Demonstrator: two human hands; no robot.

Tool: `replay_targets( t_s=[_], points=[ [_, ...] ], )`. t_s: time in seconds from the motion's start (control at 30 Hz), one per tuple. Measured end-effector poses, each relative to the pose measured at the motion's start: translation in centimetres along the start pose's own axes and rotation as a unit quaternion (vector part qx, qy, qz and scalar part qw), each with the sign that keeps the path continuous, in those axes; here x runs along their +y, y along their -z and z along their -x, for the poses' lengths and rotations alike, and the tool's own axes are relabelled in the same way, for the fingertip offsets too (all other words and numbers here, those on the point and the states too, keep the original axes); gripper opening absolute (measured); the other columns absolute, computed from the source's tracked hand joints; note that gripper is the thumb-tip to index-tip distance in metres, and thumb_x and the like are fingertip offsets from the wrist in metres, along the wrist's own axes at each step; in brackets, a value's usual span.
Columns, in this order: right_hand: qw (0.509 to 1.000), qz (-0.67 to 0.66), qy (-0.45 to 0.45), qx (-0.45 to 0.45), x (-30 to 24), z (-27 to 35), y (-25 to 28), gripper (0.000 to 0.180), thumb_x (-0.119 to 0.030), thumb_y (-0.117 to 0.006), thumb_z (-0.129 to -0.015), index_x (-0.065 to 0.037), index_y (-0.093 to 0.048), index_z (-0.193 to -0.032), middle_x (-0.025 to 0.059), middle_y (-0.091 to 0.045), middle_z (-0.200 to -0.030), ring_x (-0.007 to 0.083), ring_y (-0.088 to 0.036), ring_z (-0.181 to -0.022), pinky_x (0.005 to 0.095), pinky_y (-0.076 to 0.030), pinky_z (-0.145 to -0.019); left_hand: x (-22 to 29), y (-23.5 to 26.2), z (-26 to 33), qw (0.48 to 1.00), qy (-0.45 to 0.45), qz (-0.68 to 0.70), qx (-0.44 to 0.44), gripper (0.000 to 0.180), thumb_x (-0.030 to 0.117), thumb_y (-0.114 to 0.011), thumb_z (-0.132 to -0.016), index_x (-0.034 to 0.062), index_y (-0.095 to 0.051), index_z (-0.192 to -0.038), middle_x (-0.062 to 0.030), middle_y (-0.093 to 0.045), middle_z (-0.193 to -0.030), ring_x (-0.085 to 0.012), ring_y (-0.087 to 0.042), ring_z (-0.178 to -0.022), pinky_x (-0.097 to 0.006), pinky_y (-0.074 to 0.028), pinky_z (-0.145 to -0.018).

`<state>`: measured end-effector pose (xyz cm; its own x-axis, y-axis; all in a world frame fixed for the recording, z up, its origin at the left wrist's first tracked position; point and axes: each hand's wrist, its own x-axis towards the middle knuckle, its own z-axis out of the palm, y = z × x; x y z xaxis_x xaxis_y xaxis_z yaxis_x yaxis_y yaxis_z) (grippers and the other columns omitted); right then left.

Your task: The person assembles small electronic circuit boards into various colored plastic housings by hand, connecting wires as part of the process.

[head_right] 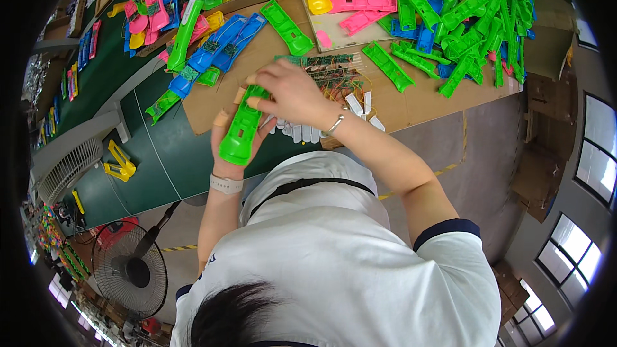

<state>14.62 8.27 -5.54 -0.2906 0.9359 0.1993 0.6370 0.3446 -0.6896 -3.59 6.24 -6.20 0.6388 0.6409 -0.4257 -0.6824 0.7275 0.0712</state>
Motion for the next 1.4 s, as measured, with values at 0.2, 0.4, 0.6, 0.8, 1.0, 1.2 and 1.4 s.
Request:
replay_targets(
  t_s=[0.2, 0.4, 0.6, 0.8, 1.0, 1.2, 1.4],
  points=[
    [0.996, -0.054, -0.047, -0.055, 1.1, -0.3, -0.7, 0.024, -0.025, -0.062, -0.079, -0.007, -0.064, -0.094, 0.0095, -0.061, -0.092, 0.0277, -0.054, -0.095, 0.0368, -0.044, -0.084, -1.4, 0.6, 2.7, 0.995, 0.023, -0.050, 0.085, 0.042, 0.011, -0.055, -0.087, 0.0052, -0.044, -0.127, -0.0116, -0.051, -0.126, -0.0336, -0.041, -0.125, -0.037, -0.042, -0.099],
    [0.950, 0.309, -0.028, 0.034, 6.1, -0.2, 0.4, 0.019, -0.023, -0.067, -0.073, -0.012, -0.064, -0.087, 0.0060, -0.060, -0.091, 0.0269, -0.053, -0.094, 0.0342, -0.044, -0.081, -1.4, 3.0, 6.0, 0.986, -0.001, -0.046, 0.163, 0.044, 0.012, -0.060, -0.084, 0.0036, -0.044, -0.124, -0.0112, -0.051, -0.125, -0.0260, -0.046, -0.122, -0.032, -0.044, -0.093],
    [0.992, 0.123, 0.023, -0.007, 3.2, 0.5, 1.5, 0.016, -0.016, -0.067, -0.075, -0.006, -0.060, -0.085, 0.0075, -0.060, -0.092, 0.0257, -0.057, -0.090, 0.0362, -0.046, -0.080, 1.2, 1.4, 6.4, 0.993, -0.004, 0.030, 0.118, 0.040, 0.013, -0.058, -0.088, 0.0051, -0.045, -0.124, -0.0159, -0.052, -0.125, -0.0197, -0.057, -0.103, -0.030, -0.049, -0.080],
    [0.994, -0.098, -0.019, -0.043, -3.4, 0.6, 5.3, 0.018, -0.009, -0.069, -0.075, -0.002, -0.061, -0.089, 0.0101, -0.057, -0.083, 0.0271, -0.058, -0.077, 0.0344, -0.047, -0.066, 3.3, -5.0, 3.8, 0.882, -0.187, -0.423, 0.095, 0.045, 0.009, -0.063, -0.084, 0.0050, -0.045, -0.124, -0.0098, -0.059, -0.112, -0.0135, -0.057, -0.081, -0.026, -0.048, -0.069],
    [0.995, -0.085, -0.031, -0.045, -4.7, 0.7, 6.5, 0.020, -0.017, -0.067, -0.076, -0.003, -0.060, -0.088, 0.0102, -0.058, -0.078, 0.0295, -0.058, -0.072, 0.0358, -0.047, -0.062, 2.2, -7.7, 2.7, 0.729, -0.222, -0.644, 0.064, 0.044, 0.002, -0.067, -0.077, 0.0026, -0.049, -0.117, -0.0067, -0.063, -0.101, -0.0125, -0.058, -0.084, -0.026, -0.047, -0.072],
    [0.970, -0.102, -0.221, 0.031, -6.2, 0.9, 5.9, 0.022, -0.017, -0.069, -0.077, -0.001, -0.059, -0.088, 0.0099, -0.055, -0.067, 0.0229, -0.056, -0.060, 0.0309, -0.044, -0.055, -0.3, -7.4, 1.8, 0.565, -0.371, -0.723, 0.139, 0.044, 0.013, -0.067, -0.080, 0.0026, -0.048, -0.119, -0.0051, -0.062, -0.094, -0.0173, -0.061, -0.082, -0.032, -0.049, -0.073],
    [0.905, -0.354, -0.235, 0.017, -5.8, 2.3, 6.3, 0.020, -0.012, -0.068, -0.080, -0.004, -0.064, -0.097, 0.0009, -0.056, -0.087, 0.0038, -0.050, -0.058, 0.0214, -0.040, -0.052, 3.6, -4.8, 0.4, 0.959, -0.171, -0.215, 0.071, 0.040, 0.036, -0.039, -0.095, 0.0047, -0.048, -0.118, -0.0109, -0.056, -0.107, -0.0220, -0.060, -0.081, -0.037, -0.049, -0.071]
  ],
)
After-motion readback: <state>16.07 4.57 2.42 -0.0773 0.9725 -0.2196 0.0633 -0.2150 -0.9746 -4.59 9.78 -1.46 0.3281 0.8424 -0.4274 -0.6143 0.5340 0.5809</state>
